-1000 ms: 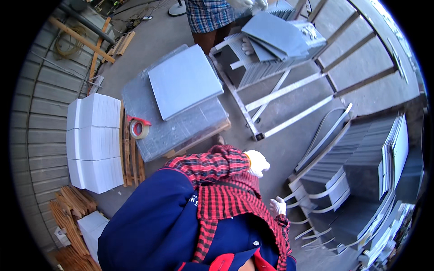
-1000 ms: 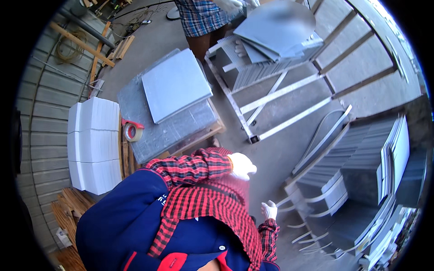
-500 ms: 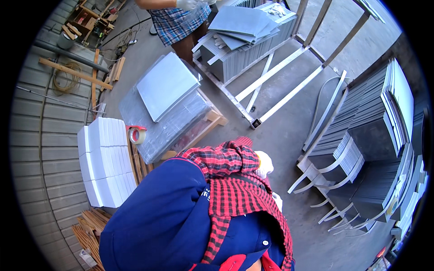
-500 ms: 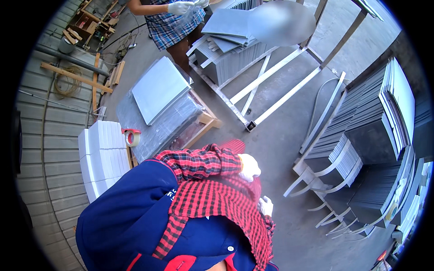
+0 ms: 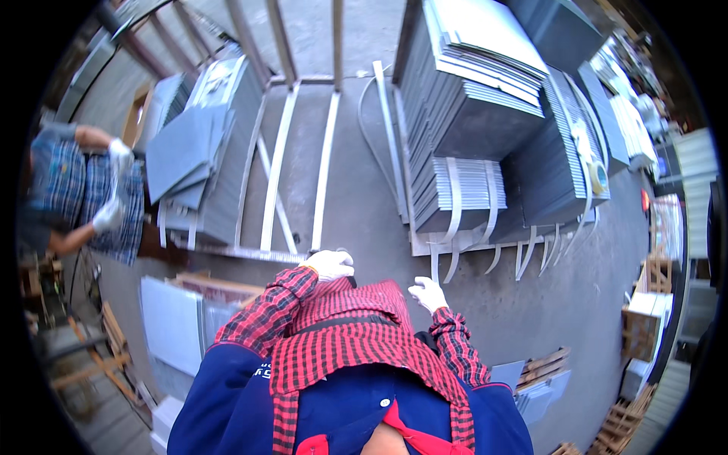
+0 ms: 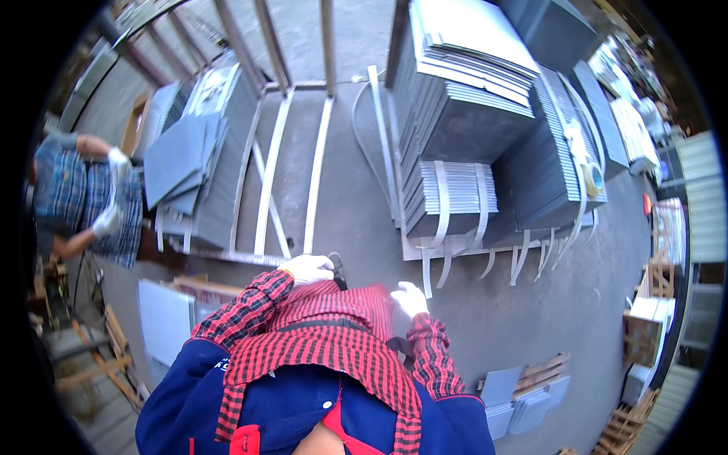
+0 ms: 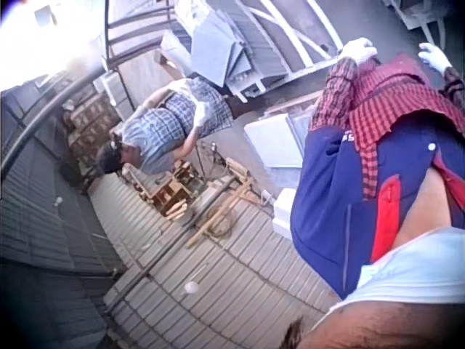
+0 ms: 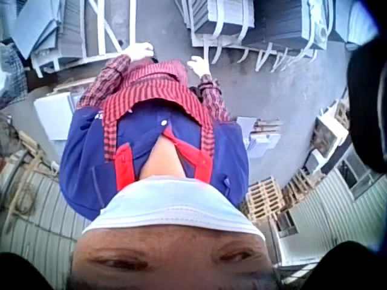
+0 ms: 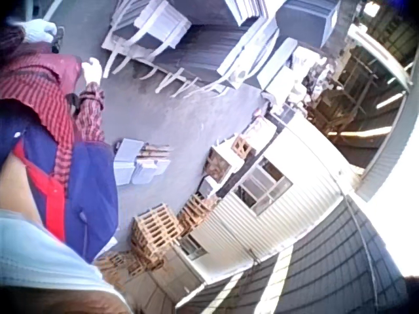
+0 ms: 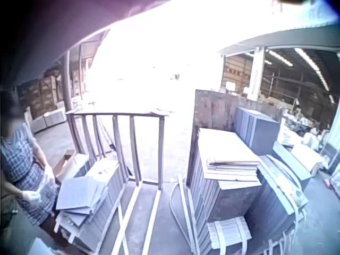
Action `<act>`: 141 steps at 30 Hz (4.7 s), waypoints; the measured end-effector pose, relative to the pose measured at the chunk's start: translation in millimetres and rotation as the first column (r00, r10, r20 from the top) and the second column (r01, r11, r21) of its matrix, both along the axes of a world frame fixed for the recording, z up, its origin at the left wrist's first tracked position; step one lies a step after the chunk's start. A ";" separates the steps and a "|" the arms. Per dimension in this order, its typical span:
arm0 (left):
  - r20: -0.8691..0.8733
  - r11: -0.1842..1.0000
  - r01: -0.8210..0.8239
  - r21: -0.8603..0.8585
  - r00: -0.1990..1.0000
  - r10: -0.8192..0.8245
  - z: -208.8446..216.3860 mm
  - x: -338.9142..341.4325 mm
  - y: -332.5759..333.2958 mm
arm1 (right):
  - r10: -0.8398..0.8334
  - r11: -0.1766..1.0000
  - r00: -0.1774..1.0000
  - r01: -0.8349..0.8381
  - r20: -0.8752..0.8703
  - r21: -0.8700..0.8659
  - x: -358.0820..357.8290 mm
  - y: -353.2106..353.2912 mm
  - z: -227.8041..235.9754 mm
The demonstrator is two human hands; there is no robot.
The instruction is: The person picks up gray rectangular panels and places them on a table. They then use cardboard and tape to wrap the panels into a package with a coworker. The finished package is placed onto a stack of similar packages.
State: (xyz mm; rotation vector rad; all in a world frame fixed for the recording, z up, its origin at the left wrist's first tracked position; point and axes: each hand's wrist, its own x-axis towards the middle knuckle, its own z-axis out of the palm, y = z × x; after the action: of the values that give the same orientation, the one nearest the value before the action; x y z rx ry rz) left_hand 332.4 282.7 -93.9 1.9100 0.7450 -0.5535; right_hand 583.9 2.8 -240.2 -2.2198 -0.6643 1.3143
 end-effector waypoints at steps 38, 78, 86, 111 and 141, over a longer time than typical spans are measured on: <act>0.040 0.255 0.271 0.928 0.609 -0.792 109.5 594.3 216.5 | -0.547 0.811 0.183 -0.129 0.817 0.571 571.4 157.9 261.5; 0.147 0.379 0.253 0.890 0.627 -0.765 85.2 601.8 226.9 | -0.885 -0.337 -0.162 0.870 -0.436 0.360 300.6 407.3 71.8; 0.188 0.382 0.214 0.899 0.599 -0.778 84.7 602.0 226.7 | -0.898 -0.278 0.087 0.646 -0.431 0.711 383.2 384.9 107.9; 0.237 0.392 0.150 0.908 0.587 -0.774 78.1 597.7 231.2 | -0.749 -0.511 -0.409 0.857 -0.520 0.061 232.0 446.4 35.6; 0.317 0.469 0.124 0.875 0.584 -0.747 107.1 601.3 214.9 | -0.647 0.711 -0.220 0.172 0.730 0.681 556.7 176.2 280.8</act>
State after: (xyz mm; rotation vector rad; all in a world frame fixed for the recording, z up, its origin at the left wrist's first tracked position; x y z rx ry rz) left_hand 933.7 497.6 13.3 2.9495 -0.1749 0.3037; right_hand 1140.6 179.0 40.7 -2.3328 -0.3156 -1.0832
